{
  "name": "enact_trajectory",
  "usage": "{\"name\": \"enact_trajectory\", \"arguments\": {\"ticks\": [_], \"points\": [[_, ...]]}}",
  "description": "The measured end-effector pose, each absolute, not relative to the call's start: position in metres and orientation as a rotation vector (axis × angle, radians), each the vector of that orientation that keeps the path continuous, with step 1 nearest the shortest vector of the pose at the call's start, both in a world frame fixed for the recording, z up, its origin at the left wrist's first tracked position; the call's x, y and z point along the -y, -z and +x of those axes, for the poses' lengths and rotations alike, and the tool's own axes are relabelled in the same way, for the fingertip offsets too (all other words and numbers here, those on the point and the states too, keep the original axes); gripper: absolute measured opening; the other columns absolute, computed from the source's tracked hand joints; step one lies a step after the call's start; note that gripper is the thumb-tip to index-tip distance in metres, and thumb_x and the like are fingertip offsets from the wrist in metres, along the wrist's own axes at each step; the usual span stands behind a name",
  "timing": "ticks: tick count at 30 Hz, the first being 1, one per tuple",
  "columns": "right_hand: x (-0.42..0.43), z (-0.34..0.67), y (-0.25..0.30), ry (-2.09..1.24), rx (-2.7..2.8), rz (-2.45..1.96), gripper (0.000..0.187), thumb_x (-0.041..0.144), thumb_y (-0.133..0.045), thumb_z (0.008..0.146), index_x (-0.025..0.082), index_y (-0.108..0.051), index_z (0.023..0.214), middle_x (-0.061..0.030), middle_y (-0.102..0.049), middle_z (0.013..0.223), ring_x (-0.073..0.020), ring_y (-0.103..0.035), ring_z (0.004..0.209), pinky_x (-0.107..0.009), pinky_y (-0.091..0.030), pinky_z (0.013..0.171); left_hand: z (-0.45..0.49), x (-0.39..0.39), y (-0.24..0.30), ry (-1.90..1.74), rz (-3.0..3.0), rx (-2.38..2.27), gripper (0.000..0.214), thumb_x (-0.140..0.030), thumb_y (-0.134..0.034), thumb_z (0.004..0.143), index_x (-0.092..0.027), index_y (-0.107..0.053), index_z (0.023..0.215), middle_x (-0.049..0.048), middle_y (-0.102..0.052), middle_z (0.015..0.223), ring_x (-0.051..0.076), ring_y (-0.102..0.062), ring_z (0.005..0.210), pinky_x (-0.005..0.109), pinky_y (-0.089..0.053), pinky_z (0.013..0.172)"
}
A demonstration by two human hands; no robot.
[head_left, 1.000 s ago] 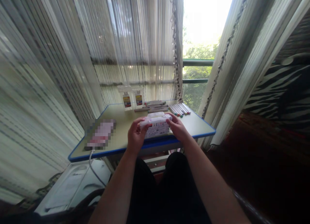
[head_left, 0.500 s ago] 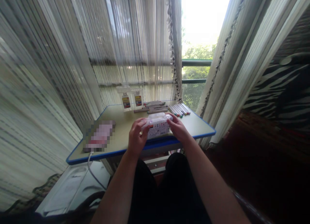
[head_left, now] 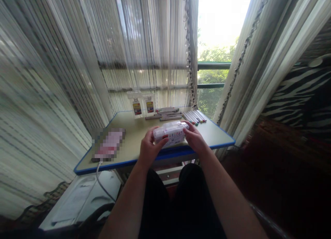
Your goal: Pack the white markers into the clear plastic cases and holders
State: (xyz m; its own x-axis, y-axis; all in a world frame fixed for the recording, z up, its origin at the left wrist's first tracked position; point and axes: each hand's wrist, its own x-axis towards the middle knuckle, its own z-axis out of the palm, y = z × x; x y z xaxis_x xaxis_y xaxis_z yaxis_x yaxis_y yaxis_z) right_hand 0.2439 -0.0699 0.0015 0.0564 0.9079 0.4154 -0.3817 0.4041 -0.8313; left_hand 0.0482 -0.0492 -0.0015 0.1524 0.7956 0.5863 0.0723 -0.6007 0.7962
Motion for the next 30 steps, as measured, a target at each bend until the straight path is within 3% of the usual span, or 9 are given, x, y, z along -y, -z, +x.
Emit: {"name": "enact_trajectory", "arguments": {"ticks": [3, 6, 10, 14, 16, 23, 30], "points": [[0.066, 0.245, 0.001, -0.968, 1.154, -0.657, 0.036, 0.038, -0.066, 0.071, 0.027, -0.058, 0.105, -0.0011, -0.067, 0.095, -0.0213, -0.062, 0.09, -0.035, -0.049, 0.079, 0.048, 0.05, 0.001, -1.502, 1.927, -0.886, 0.044, -0.044, -0.071, 0.071, -0.015, -0.059, 0.102, 0.0048, -0.071, 0.091, 0.016, -0.067, 0.078, 0.025, -0.054, 0.067], [0.066, 0.24, 0.008, -0.624, 1.153, -0.81, 0.041, 0.037, -0.065, 0.072, 0.025, -0.057, 0.111, -0.0055, -0.062, 0.115, -0.0237, -0.057, 0.106, -0.041, -0.044, 0.093, 0.049, 0.054, 0.005, -1.645, 2.127, -0.968, 0.035, -0.04, -0.068, 0.076, -0.017, -0.061, 0.101, 0.0047, -0.072, 0.095, 0.016, -0.067, 0.081, 0.026, -0.054, 0.071], [0.077, 0.222, 0.013, -0.189, 1.248, -0.901, 0.044, 0.038, -0.058, 0.079, 0.026, -0.05, 0.121, -0.0096, -0.052, 0.128, -0.0261, -0.05, 0.117, -0.048, -0.041, 0.098, 0.049, 0.058, 0.011, -1.765, 2.326, -0.924, 0.031, -0.036, -0.064, 0.081, -0.018, -0.06, 0.106, 0.0067, -0.071, 0.106, 0.018, -0.067, 0.094, 0.029, -0.054, 0.081], [0.089, 0.209, 0.002, 0.168, 1.551, -0.906, 0.062, 0.044, -0.06, 0.078, 0.026, -0.041, 0.134, -0.0097, -0.043, 0.14, -0.0306, -0.03, 0.136, -0.055, -0.021, 0.113, 0.047, 0.058, 0.015, -1.714, 2.459, -0.884, 0.033, -0.034, -0.061, 0.083, -0.019, -0.058, 0.112, 0.0065, -0.069, 0.11, 0.018, -0.066, 0.098, 0.03, -0.053, 0.085], [0.09, 0.209, -0.005, 0.167, 1.68, -0.892, 0.056, 0.044, -0.057, 0.081, 0.026, -0.044, 0.133, -0.0082, -0.047, 0.138, -0.0297, -0.031, 0.136, -0.054, -0.02, 0.113, 0.045, 0.057, 0.016, -1.666, 2.511, -0.889, 0.034, -0.033, -0.059, 0.085, -0.02, -0.057, 0.116, 0.0063, -0.069, 0.112, 0.018, -0.065, 0.1, 0.03, -0.052, 0.087], [0.091, 0.218, -0.01, 0.048, 1.801, -0.899, 0.033, 0.042, -0.056, 0.082, 0.026, -0.059, 0.112, -0.0077, -0.055, 0.115, -0.027, -0.045, 0.117, -0.046, -0.035, 0.103, 0.044, 0.057, 0.016, -1.603, 2.52, -0.867, 0.037, -0.033, -0.06, 0.084, -0.023, -0.059, 0.119, 0.0048, -0.068, 0.115, 0.02, -0.064, 0.104, 0.032, -0.051, 0.092], [0.087, 0.22, -0.007, 0.054, 1.849, -0.897, 0.025, 0.036, -0.058, 0.082, 0.024, -0.053, 0.102, -0.0084, -0.05, 0.11, -0.026, -0.045, 0.109, -0.044, -0.036, 0.098, 0.044, 0.057, 0.017, -1.622, 2.425, -0.898, 0.035, -0.033, -0.063, 0.081, -0.023, -0.064, 0.114, 0.0044, -0.069, 0.113, 0.021, -0.065, 0.101, 0.034, -0.051, 0.092]]}}
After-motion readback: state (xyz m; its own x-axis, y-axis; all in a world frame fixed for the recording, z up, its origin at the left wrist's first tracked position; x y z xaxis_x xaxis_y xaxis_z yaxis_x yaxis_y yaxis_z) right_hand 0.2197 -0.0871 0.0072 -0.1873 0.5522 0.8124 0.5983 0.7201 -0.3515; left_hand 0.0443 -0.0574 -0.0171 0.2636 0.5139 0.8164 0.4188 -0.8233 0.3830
